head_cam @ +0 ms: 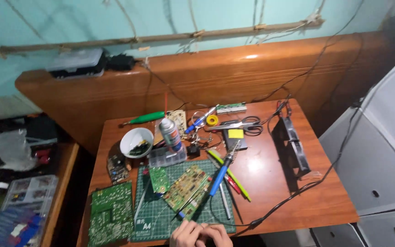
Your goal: Inspecting and repairing electronic circuit boards using a soldering iron and other hand tools on a workbench.
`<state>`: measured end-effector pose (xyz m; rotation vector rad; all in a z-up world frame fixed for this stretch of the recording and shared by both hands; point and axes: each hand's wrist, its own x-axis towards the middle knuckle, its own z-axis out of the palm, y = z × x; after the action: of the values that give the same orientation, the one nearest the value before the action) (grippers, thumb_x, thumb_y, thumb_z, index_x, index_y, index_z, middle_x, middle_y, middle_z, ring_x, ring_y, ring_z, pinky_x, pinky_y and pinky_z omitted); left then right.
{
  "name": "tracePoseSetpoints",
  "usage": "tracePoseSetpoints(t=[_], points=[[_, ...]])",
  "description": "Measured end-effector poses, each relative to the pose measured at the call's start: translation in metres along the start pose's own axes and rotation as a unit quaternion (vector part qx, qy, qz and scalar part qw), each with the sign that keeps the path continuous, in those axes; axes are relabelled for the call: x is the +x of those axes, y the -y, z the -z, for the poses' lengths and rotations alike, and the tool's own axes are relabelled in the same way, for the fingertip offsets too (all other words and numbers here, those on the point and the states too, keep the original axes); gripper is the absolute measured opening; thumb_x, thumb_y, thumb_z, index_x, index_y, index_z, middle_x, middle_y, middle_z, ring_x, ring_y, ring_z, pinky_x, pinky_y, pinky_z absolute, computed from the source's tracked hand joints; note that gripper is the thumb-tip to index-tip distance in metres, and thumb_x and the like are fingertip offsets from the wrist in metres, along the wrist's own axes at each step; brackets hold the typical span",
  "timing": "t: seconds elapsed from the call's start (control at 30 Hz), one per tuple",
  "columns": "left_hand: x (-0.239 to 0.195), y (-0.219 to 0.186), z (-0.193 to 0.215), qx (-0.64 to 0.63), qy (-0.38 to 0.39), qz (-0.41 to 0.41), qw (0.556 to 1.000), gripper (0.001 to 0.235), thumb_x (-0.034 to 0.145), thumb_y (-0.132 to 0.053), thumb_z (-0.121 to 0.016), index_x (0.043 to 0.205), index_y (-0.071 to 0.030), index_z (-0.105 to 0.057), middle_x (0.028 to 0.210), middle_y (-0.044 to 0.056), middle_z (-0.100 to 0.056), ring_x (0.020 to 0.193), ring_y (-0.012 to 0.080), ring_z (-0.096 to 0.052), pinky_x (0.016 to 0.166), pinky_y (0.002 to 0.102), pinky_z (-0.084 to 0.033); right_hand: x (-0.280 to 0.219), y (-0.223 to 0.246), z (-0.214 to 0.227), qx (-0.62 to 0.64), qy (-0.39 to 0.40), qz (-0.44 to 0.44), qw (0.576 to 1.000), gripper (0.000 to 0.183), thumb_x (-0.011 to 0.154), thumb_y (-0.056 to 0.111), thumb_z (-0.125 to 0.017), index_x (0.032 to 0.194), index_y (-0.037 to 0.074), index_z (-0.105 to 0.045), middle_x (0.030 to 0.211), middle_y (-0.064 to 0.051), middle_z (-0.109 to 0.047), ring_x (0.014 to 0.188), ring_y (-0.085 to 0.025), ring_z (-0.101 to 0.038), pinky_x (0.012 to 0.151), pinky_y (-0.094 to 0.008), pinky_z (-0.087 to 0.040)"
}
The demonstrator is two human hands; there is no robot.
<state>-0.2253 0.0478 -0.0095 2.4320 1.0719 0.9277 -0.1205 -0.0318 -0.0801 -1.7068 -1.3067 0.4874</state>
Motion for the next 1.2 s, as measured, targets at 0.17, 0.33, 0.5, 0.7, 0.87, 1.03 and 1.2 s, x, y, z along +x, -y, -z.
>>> tracePoseSetpoints(t=[0.17, 0.33, 0.5, 0.7, 0.87, 1.03, 1.2], points=[[-0.001, 0.030, -0.001, -0.039, 0.034, -0.082, 0.995, 0.024, 0.085, -0.019, -0.065, 0.065, -0.012, -0.052, 0.071, 0.000, -0.052, 0.063, 0.0197, -0.049, 0.046, 0.035, -0.038, 0.016, 0.059, 0.001, 0.007, -0.130, -0.152, 0.980, 0.022, 0.075, 0.028, -0.074, 0.095, 0.024, -0.081, 0.097, 0.000, -0.073, 0.091, -0.012, -0.072, 0.074, -0.027, -0.058], [-0.005, 0.035, -0.016, -0.039, 0.024, -0.125, 0.991, 0.025, 0.086, -0.014, -0.064, 0.062, -0.008, -0.057, 0.069, 0.002, -0.050, 0.061, 0.0218, -0.048, 0.045, 0.036, -0.037, 0.022, 0.055, 0.013, -0.018, -0.139, -0.134, 0.981, 0.029, 0.086, 0.029, -0.066, 0.112, 0.020, -0.075, 0.109, -0.004, -0.070, 0.100, -0.019, -0.070, 0.086, -0.034, -0.054], [-0.002, 0.027, -0.015, -0.054, 0.020, -0.124, 0.991, 0.019, 0.075, -0.009, -0.065, 0.061, -0.010, -0.052, 0.065, 0.002, -0.046, 0.061, 0.0207, -0.045, 0.045, 0.034, -0.035, 0.021, 0.076, 0.025, -0.070, -0.118, -0.193, 0.972, 0.032, 0.082, 0.029, -0.068, 0.112, 0.027, -0.079, 0.116, -0.004, -0.069, 0.098, -0.015, -0.074, 0.089, -0.029, -0.056], [0.002, 0.020, -0.017, -0.103, 0.062, -0.059, 0.991, 0.010, 0.085, -0.028, -0.077, 0.089, -0.019, -0.076, 0.069, -0.003, -0.058, 0.063, 0.0176, -0.054, 0.051, 0.032, -0.045, 0.021, 0.066, 0.084, -0.109, -0.201, -0.100, 0.968, 0.016, 0.079, 0.016, -0.067, 0.065, 0.016, -0.076, 0.061, 0.001, -0.070, 0.059, -0.012, -0.066, 0.063, -0.025, -0.050], [0.005, 0.013, -0.034, -0.078, 0.037, -0.067, 0.994, 0.010, 0.086, -0.032, -0.076, 0.089, -0.023, -0.075, 0.064, -0.003, -0.052, 0.059, 0.0187, -0.052, 0.047, 0.031, -0.045, 0.088, 0.028, 0.115, -0.159, -0.128, -0.098, 0.974, 0.025, 0.087, 0.032, -0.067, 0.107, 0.016, -0.071, 0.096, -0.001, -0.071, 0.087, -0.016, -0.064, 0.065, -0.029, -0.055], [0.006, 0.008, -0.040, -0.065, 0.045, -0.029, 0.996, 0.011, 0.086, -0.037, -0.076, 0.086, -0.026, -0.074, 0.062, -0.004, -0.050, 0.055, 0.0189, -0.050, 0.045, 0.033, -0.044, 0.121, -0.003, 0.119, -0.297, -0.027, -0.029, 0.954, 0.044, 0.089, 0.047, -0.065, 0.115, 0.011, -0.065, 0.099, -0.009, -0.068, 0.087, -0.027, -0.065, 0.071, -0.042, -0.054], [0.006, 0.004, -0.039, -0.032, 0.050, -0.014, 0.998, 0.011, 0.087, -0.036, -0.074, 0.081, -0.027, -0.072, 0.062, -0.004, -0.046, 0.056, 0.0169, -0.048, 0.046, 0.031, -0.043, 0.133, -0.021, 0.113, -0.403, 0.063, -0.041, 0.912, 0.028, 0.094, 0.039, -0.062, 0.094, 0.014, -0.048, 0.079, -0.006, -0.062, 0.053, -0.030, -0.056, 0.044, -0.043, -0.041]])
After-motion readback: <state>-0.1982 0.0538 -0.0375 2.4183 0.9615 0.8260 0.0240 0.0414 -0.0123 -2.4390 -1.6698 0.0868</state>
